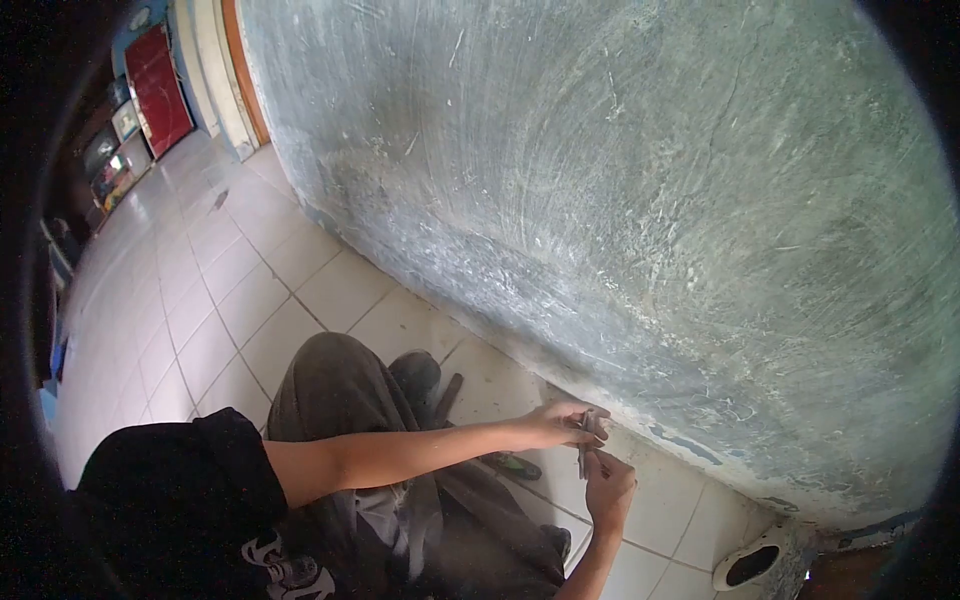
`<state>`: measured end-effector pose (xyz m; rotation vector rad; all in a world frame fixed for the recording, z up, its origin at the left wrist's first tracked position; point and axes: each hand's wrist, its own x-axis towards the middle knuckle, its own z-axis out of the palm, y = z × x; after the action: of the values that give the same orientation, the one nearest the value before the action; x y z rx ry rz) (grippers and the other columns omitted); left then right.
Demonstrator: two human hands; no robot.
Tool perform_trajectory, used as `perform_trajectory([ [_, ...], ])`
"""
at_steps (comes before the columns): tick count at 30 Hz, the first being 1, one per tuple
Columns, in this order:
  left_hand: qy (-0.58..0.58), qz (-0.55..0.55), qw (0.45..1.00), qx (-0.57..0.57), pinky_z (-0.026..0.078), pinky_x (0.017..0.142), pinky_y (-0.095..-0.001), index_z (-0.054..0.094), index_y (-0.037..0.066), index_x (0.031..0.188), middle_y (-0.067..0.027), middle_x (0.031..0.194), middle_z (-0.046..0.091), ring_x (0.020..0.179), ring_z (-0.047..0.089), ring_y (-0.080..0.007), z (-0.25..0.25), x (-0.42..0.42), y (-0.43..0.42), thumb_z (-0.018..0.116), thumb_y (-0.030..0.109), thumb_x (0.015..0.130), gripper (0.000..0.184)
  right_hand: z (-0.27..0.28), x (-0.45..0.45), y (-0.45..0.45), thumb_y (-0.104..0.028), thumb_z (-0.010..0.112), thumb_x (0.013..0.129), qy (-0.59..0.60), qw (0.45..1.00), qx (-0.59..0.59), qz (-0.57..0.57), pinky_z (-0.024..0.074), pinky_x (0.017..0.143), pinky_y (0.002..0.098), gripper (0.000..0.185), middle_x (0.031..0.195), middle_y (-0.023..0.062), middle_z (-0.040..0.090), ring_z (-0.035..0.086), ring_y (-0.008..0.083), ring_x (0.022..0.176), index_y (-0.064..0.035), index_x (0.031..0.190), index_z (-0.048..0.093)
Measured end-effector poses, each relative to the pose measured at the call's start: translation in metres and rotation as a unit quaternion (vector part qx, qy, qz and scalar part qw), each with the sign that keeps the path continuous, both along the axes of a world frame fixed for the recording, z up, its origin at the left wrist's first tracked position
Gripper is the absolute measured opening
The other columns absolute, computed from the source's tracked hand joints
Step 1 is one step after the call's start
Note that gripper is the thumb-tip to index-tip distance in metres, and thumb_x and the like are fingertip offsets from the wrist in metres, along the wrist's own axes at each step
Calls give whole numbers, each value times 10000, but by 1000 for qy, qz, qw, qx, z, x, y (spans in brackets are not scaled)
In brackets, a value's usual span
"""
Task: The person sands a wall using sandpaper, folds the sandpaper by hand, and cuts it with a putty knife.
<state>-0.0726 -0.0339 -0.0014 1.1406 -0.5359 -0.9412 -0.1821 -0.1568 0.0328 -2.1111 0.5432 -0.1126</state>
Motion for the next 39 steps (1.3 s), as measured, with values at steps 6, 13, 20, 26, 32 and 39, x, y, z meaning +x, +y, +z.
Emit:
perform_trajectory([
  [6, 43, -1, 999, -21, 464, 885, -277, 344, 30, 1295, -109, 1135, 535, 1009, 544, -161, 6, -3, -1, 542, 48, 840, 496, -1, -2, 0, -94, 640, 747, -38, 999, -15, -6, 485, 607, 243, 184, 676, 94, 639, 615, 135, 640, 80, 809, 637],
  [13, 34, -18, 999, -17, 449, 911, -290, 316, -1, 1301, -127, 1203, 488, 1053, 517, -176, 11, -2, 3, 518, 37, 829, 515, -2, -1, -1, -53, 679, 712, -48, 998, 18, -23, 478, 555, 234, 173, 667, 111, 635, 610, 142, 596, 83, 803, 623],
  [20, 47, -6, 999, -18, 463, 885, -285, 312, -6, 1295, -120, 1186, 493, 1025, 531, -187, 10, -2, 1, 527, 62, 841, 507, -4, 0, 1, -44, 700, 687, -70, 997, 26, -25, 471, 535, 232, 171, 659, 111, 632, 602, 139, 577, 74, 778, 617],
  [26, 54, 33, 997, 35, 498, 825, -272, 484, -4, 1123, -72, 1073, 542, 951, 561, -142, 3, -2, 0, 589, 134, 832, 339, -3, 2, 1, -50, 716, 668, -77, 996, -25, -40, 476, 549, 241, 177, 675, 111, 639, 611, 147, 595, 50, 778, 620],
  [32, 72, 21, 997, 17, 504, 801, -256, 564, -10, 1003, -52, 917, 595, 868, 586, -132, 5, -2, 1, 611, 128, 820, 233, 4, 1, 3, -90, 735, 635, -88, 994, -44, -52, 495, 592, 270, 212, 700, 110, 644, 630, 176, 629, 14, 780, 621],
  [39, 75, 50, 996, 2, 502, 808, -260, 550, -21, 1054, -71, 963, 596, 886, 584, -139, 4, -1, 2, 587, 83, 826, 253, 6, 1, 4, -89, 733, 634, -93, 992, -69, -56, 491, 576, 277, 245, 699, 106, 639, 627, 186, 629, 9, 828, 618],
])
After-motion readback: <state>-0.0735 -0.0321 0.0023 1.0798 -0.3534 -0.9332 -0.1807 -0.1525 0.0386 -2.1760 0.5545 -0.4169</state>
